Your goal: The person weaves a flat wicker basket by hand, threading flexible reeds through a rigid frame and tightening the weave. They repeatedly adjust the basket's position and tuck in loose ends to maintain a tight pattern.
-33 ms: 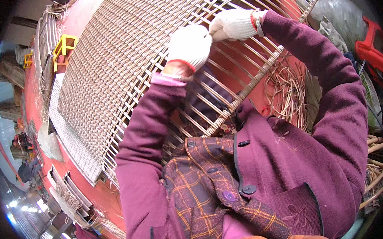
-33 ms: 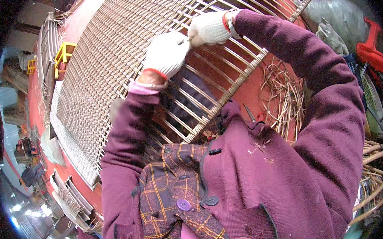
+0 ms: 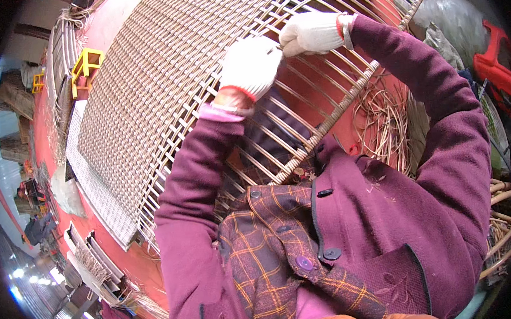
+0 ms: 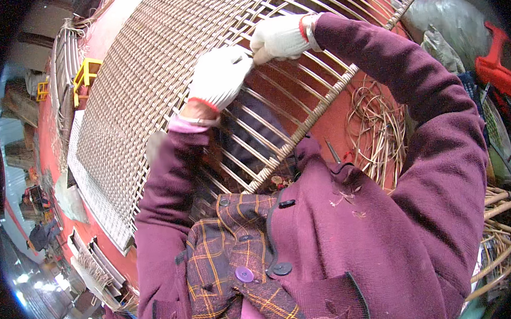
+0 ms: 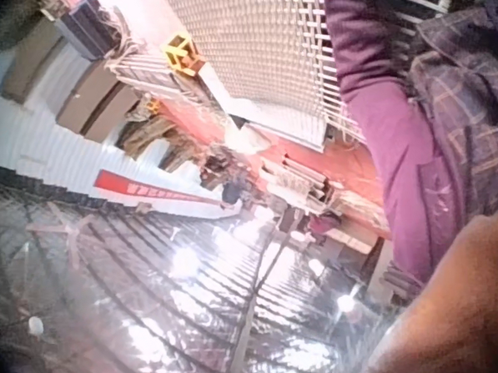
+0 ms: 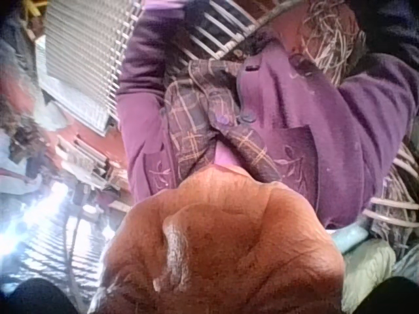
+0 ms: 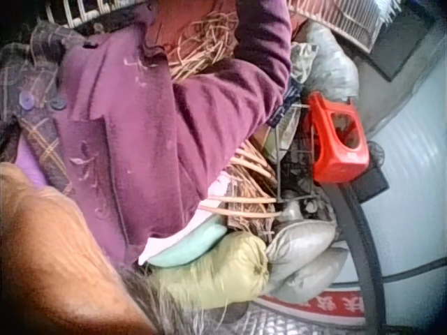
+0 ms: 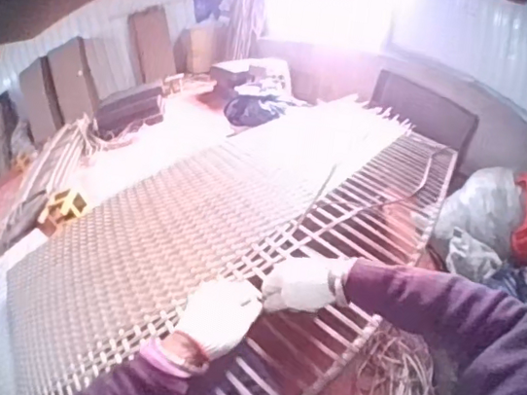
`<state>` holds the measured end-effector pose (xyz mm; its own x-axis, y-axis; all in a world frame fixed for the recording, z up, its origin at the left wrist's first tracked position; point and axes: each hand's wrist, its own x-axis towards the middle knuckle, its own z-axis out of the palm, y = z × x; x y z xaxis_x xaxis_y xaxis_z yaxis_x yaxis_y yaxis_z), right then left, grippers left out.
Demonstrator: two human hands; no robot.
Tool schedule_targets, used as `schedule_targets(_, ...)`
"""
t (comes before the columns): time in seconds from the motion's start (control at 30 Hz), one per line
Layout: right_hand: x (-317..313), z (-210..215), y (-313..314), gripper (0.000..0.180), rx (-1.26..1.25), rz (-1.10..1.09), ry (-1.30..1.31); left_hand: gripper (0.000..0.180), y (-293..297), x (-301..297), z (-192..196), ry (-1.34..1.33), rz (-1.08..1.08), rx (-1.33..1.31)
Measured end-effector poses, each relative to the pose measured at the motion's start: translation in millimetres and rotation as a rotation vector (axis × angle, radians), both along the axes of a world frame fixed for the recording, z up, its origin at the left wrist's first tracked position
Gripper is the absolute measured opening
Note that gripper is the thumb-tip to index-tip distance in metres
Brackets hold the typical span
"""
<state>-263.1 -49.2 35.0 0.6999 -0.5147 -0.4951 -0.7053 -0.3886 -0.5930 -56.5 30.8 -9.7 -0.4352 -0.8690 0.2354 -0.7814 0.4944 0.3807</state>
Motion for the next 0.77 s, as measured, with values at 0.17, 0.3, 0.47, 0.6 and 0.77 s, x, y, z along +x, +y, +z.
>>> schedule_targets(0.17,-22.4,23.3,-6.8,0.028,-0.244,-0.057,-0.114,0.027,15.1,3.3,19.6,0.382,0.125,0.081)
schedule_targets(0.3,-55.0,62.5,-12.3,0.027,-0.195,-0.204,-0.333,0.025,-0.7,-18.3,34.6,0.825,0.070,0.538)
schedule_targets(0.47,-53.7,32.1,-6.7,0.025,-0.063,-0.410,-0.287,0.025,-19.6,-27.2,34.5,0.536,0.115,0.484)
schedule_targets(0.6,-55.8,3.4,0.6,0.027,0.186,-0.453,-0.261,0.033,-33.4,-34.2,10.3,-0.204,-0.007,0.005)
schedule_targets(0.77,-42.9,-16.6,-27.3,0.030,-0.032,-0.057,0.023,0.033,-69.8,-55.1,-37.0,-0.190,-0.008,0.069)
